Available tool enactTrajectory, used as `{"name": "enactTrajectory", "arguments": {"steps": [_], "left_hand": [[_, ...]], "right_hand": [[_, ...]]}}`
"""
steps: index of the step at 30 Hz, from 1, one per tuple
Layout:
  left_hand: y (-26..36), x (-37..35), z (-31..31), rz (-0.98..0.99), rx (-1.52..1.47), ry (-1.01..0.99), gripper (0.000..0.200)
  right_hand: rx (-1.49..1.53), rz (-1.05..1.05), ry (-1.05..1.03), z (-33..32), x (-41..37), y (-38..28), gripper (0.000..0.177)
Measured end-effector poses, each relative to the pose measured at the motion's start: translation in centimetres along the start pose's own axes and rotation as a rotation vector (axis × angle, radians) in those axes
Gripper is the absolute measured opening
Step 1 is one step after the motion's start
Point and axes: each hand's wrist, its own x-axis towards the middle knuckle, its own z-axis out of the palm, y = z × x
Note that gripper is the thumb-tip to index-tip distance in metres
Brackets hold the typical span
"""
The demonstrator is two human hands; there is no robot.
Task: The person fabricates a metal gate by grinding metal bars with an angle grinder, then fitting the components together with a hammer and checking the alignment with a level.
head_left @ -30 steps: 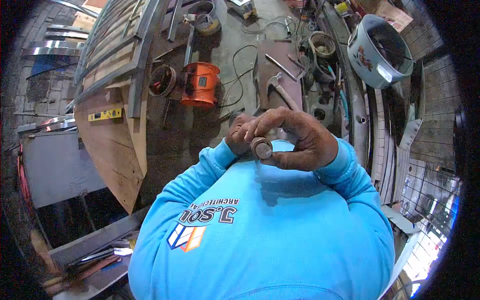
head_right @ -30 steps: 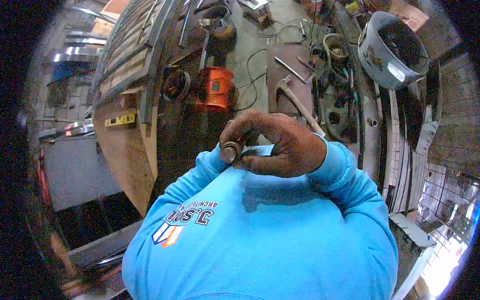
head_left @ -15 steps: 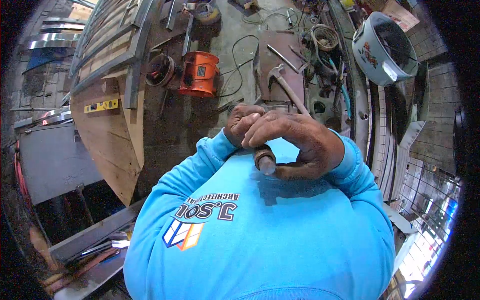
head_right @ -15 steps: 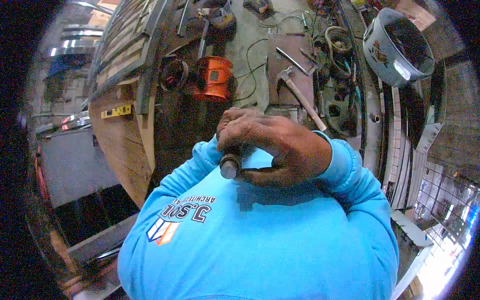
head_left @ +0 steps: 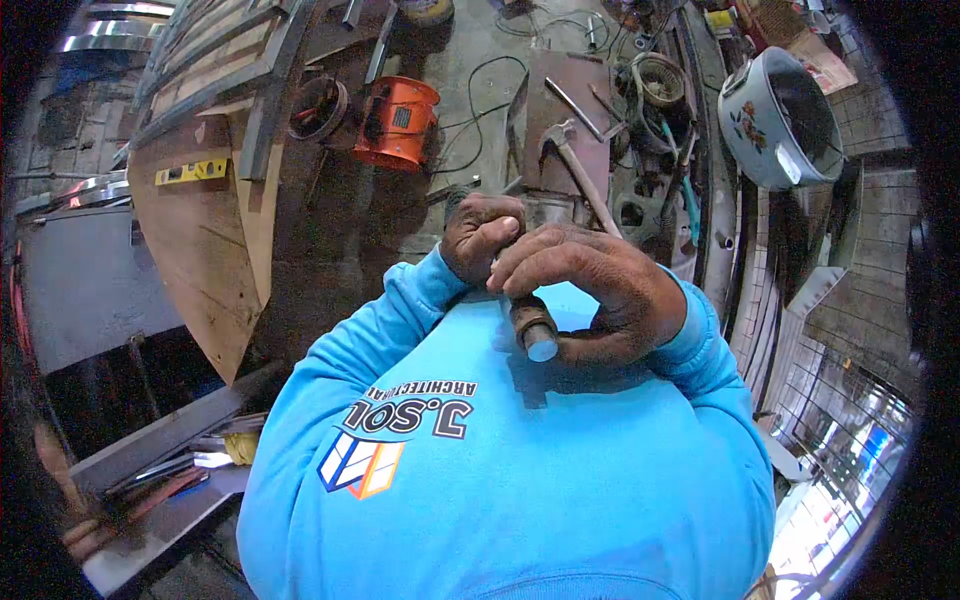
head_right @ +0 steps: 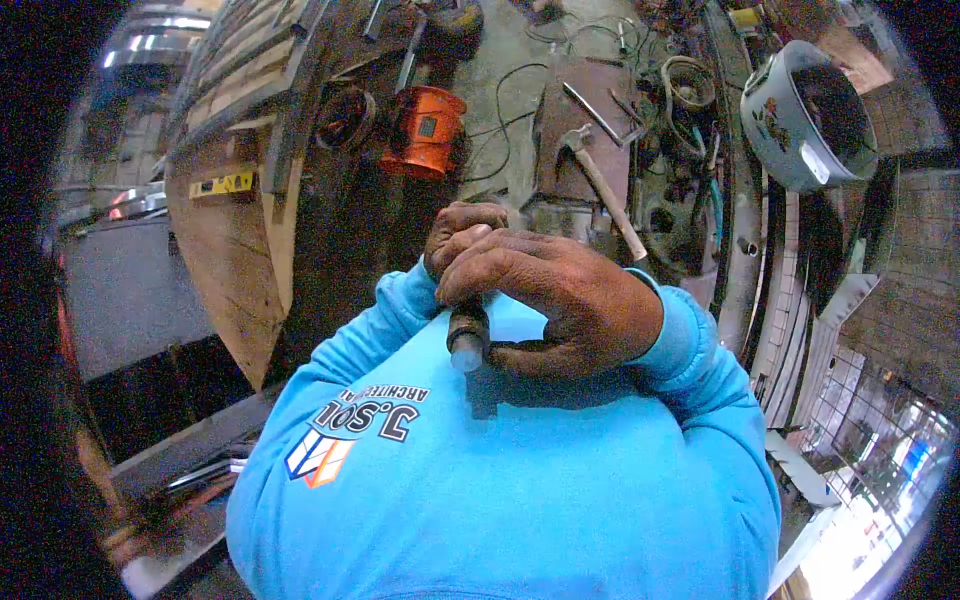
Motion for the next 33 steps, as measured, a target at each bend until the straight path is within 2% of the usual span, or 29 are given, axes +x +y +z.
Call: {"name": "enactTrajectory", "arguments": {"steps": [4, 6, 9, 10, 11, 13, 14, 16, 18, 21, 22, 25, 26, 28, 30, 33], "left_hand": [[-0.6, 0.0, -0.3, 0.019, -0.018, -0.030, 0.040], [-1.0, -0.3, -1.0, -0.062, 0.074, -0.074, 0.045], [-3.6, -0.5, -1.7, 0.069, 0.055, -0.074, 0.051], [-3.8, -0.6, -2.1, 0.033, 0.070, -0.083, 0.052], [-4.0, -0.7, -2.5, -0.002, 0.085, -0.093, 0.053], [-3.7, -1.6, -4.5, -0.316, 0.219, -0.154, 0.052], [-4.1, -1.3, -4.7, -0.372, 0.341, -0.142, 0.048], [-5.0, -0.8, -5.4, -0.490, 0.588, -0.124, 0.041], [-8.8, -0.7, -6.6, -0.549, 0.614, -0.147, 0.039], [-13.9, 0.5, -7.6, -0.597, 0.682, -0.101, 0.035], [-15.4, 1.1, -7.8, -0.608, 0.709, -0.073, 0.034], [-20.3, 3.7, -8.5, -0.748, 0.539, -0.072, 0.035], [-21.5, 5.0, -8.7, -0.795, 0.498, -0.079, 0.036], [-22.3, 8.2, -9.1, -0.890, 0.462, -0.130, 0.039], [-26.4, 9.5, -9.3, -0.825, 0.517, -0.143, 0.042], [-32.1, 9.7, -8.5, -0.824, 0.665, -0.147, 0.047]], "right_hand": [[0.010, 0.032, 0.002, 0.1, 0.0, 0.0, 0.037], [0.014, 0.003, 0.023, 0.0, 0.1, 0.3, 0.037], [0.056, 0.094, 0.124, -1.1, -0.9, 2.4, 0.039], [0.031, 0.177, 0.204, -1.7, -1.3, 3.4, 0.037], [0.127, 0.230, 0.312, -2.4, -2.1, 5.4, 0.034], [0.284, 0.419, 0.523, -3.8, -4.5, 10.7, 0.037], [0.345, 0.556, 0.627, -4.4, -6.0, 13.7, 0.041], [-0.124, 0.940, 0.637, -5.6, -10.2, 20.6, 0.051], [-0.650, 1.119, 0.628, -4.3, -18.1, 30.8, 0.059], [-0.854, 1.532, 0.459, -2.6, -18.3, 32.5, 0.068], [-0.781, 1.531, 0.421, -2.4, -18.9, 34.0, 0.072], [-0.898, 1.609, 0.409, -0.5, -18.3, 36.3, 0.068], [-0.886, 1.775, 0.397, -0.6, -17.4, 36.7, 0.062], [-0.927, 1.763, 0.478, -0.2, -17.4, 37.8, 0.061], [-0.930, 1.748, 0.535, -0.2, -18.0, 38.6, 0.056], [-0.988, 1.579, 0.505, 0.0, -19.8, 39.1, 0.055]]}}
